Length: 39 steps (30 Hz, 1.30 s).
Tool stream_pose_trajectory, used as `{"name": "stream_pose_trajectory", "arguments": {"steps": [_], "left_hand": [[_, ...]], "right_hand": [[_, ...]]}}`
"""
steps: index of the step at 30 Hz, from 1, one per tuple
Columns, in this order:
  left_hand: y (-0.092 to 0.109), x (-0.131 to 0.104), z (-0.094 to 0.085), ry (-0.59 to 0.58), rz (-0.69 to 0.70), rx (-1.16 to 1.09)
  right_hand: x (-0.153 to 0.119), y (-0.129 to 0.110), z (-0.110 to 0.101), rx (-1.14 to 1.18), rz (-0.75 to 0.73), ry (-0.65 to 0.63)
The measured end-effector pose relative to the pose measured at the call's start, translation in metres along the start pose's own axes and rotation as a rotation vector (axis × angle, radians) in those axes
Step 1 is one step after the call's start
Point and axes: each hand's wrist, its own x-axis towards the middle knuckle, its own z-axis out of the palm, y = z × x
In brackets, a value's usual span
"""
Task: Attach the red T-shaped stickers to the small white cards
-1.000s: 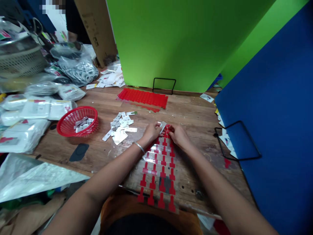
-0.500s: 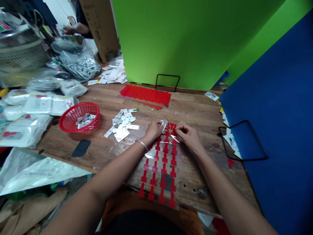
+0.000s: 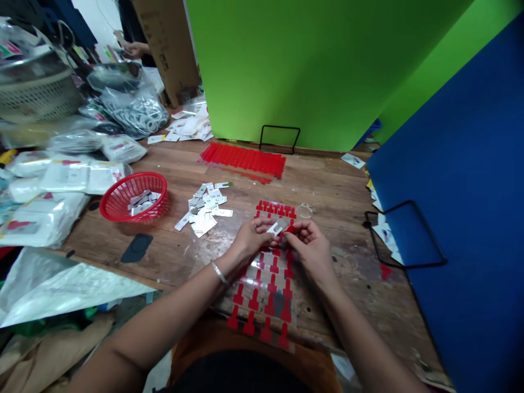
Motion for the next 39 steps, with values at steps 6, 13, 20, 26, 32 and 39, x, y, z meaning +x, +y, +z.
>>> {"name": "stream_pose_trajectory", "arguments": {"steps": [6, 13, 20, 26, 32, 39], "left_hand": [[-0.012, -0.028, -0.005, 0.022, -0.042, -0.090], [-0.015, -0.031, -0.004, 0.034, -0.009, -0.117], [-0.016, -0.031, -0.004, 0.029, 0.003, -0.124], [-0.018, -0.032, -0.006, 0.012, 0.030, -0.127], [-0.020, -0.033, -0.006, 0.014, 0.038, -0.141], [-0.023, -0.034, -0.007, 0.032, 0.035, -0.137]], "right_hand": [[-0.021, -0.001, 0.015, -0.011, -0.010, 0.014], [-0.028, 0.002, 0.021, -0.062, -0.044, 0.042], [-0.029, 0.002, 0.023, -0.065, -0.071, 0.053], [-0.031, 0.000, 0.026, -0.049, -0.063, 0.064], [-0.032, 0.002, 0.026, -0.078, -0.089, 0.080], [-0.035, 0.009, 0.027, -0.214, -0.178, 0.100]]}}
